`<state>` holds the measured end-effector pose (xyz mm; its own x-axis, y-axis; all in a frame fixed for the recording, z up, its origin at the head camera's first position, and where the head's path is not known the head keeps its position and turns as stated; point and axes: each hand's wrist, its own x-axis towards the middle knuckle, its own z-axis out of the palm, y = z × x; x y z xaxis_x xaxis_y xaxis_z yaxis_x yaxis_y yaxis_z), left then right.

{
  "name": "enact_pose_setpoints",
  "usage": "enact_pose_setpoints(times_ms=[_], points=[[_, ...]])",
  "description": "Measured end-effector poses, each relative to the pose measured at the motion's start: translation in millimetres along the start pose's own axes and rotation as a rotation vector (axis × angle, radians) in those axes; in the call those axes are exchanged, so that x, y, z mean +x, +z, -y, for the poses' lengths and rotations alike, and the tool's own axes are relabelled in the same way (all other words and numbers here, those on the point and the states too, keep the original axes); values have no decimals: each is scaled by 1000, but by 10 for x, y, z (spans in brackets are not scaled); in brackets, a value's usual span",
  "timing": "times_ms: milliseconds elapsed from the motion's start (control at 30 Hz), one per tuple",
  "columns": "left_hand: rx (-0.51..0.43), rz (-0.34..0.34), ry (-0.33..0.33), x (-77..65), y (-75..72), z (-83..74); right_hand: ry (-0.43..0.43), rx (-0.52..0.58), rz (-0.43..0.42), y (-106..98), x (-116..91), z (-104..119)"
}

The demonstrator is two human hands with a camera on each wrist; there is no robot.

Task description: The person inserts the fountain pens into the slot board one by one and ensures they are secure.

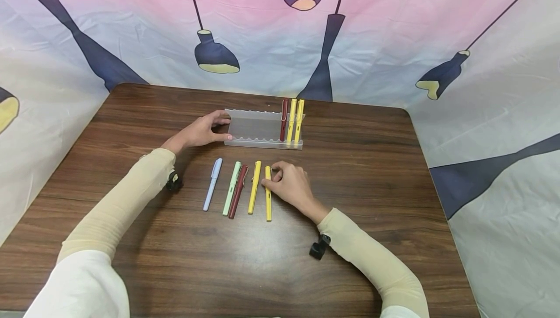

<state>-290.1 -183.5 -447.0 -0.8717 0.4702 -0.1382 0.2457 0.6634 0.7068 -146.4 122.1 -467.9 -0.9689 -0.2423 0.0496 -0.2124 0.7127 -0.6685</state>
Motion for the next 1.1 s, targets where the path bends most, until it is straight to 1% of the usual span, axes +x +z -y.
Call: enact_pose_setpoints(times_ms=[167, 300, 800, 1000, 1100], points=[[-1, 3, 0, 0, 0, -4, 17, -17, 44, -1, 25, 18], [0, 4, 1, -7, 0, -3, 9, -26, 50, -3, 36, 27], [6, 1, 0, 14, 3, 25, 10, -54, 38, -53, 50, 31], [4, -1, 7, 9, 1, 28, 3, -49, -2, -120, 50, 41], [5, 1, 8, 6, 2, 24, 4, -29, -23, -167, 44, 59]])
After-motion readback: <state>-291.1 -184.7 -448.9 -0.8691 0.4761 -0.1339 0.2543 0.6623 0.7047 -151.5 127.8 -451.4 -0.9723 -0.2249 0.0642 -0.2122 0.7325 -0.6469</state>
